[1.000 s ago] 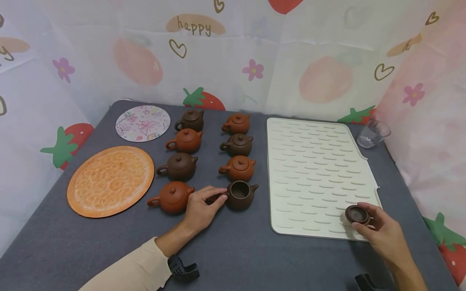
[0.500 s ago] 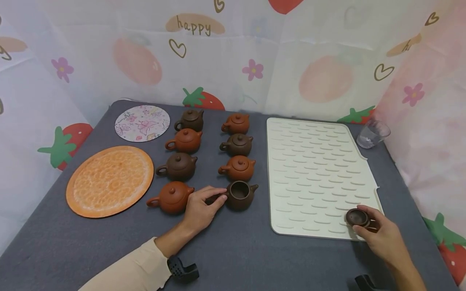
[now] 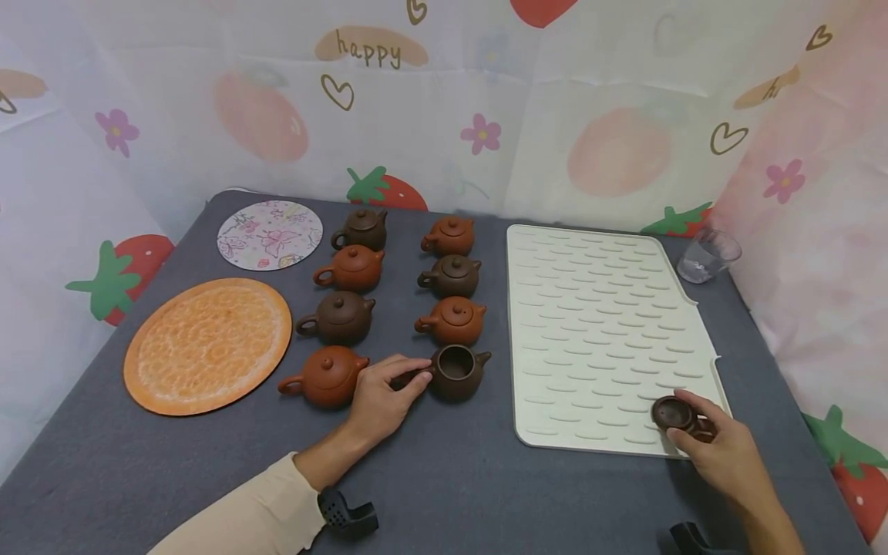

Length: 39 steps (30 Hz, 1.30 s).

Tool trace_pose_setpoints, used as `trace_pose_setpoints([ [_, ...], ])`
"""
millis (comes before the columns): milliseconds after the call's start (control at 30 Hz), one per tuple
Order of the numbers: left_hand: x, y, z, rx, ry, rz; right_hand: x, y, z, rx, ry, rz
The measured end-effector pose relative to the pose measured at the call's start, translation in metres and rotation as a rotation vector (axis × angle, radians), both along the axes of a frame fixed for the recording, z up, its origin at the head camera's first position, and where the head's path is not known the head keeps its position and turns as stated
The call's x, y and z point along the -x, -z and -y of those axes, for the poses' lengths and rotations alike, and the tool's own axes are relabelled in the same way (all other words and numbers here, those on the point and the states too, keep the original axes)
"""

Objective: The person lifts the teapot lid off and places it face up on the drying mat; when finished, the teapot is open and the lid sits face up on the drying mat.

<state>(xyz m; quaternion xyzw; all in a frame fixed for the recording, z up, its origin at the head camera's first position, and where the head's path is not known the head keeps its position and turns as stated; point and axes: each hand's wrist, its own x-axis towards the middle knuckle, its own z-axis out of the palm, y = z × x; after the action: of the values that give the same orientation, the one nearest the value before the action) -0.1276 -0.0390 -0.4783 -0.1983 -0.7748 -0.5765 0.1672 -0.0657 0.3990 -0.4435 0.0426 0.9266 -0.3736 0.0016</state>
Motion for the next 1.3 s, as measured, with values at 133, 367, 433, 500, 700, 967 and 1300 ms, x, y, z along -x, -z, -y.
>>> trace_pose_setpoints([
  [133, 0.000, 0.000, 0.000, 0.007, -0.005, -0.004, 0.001, 0.001, 0.001, -0.004, -0.002, -0.022],
  [367, 0.000, 0.002, 0.000, 0.008, -0.012, -0.024, 0.001, 0.001, 0.000, -0.023, 0.010, -0.025],
  [433, 0.000, 0.002, -0.001, 0.006, -0.012, -0.019, 0.001, 0.001, -0.001, -0.028, 0.018, -0.026],
  [500, 0.000, 0.002, -0.001, 0.005, -0.010, -0.013, 0.001, 0.002, -0.002, -0.028, 0.029, -0.033],
  [700, 0.000, 0.001, -0.001, 0.004, -0.009, -0.009, 0.001, 0.002, -0.002, -0.007, 0.052, -0.089],
  [967, 0.000, -0.005, -0.002, -0.020, -0.018, -0.013, -0.002, -0.007, -0.003, -0.004, 0.085, -0.137],
  [1300, -0.007, -0.033, 0.003, -0.050, -0.058, -0.059, 0.005, -0.035, 0.010, -0.021, 0.125, -0.242],
])
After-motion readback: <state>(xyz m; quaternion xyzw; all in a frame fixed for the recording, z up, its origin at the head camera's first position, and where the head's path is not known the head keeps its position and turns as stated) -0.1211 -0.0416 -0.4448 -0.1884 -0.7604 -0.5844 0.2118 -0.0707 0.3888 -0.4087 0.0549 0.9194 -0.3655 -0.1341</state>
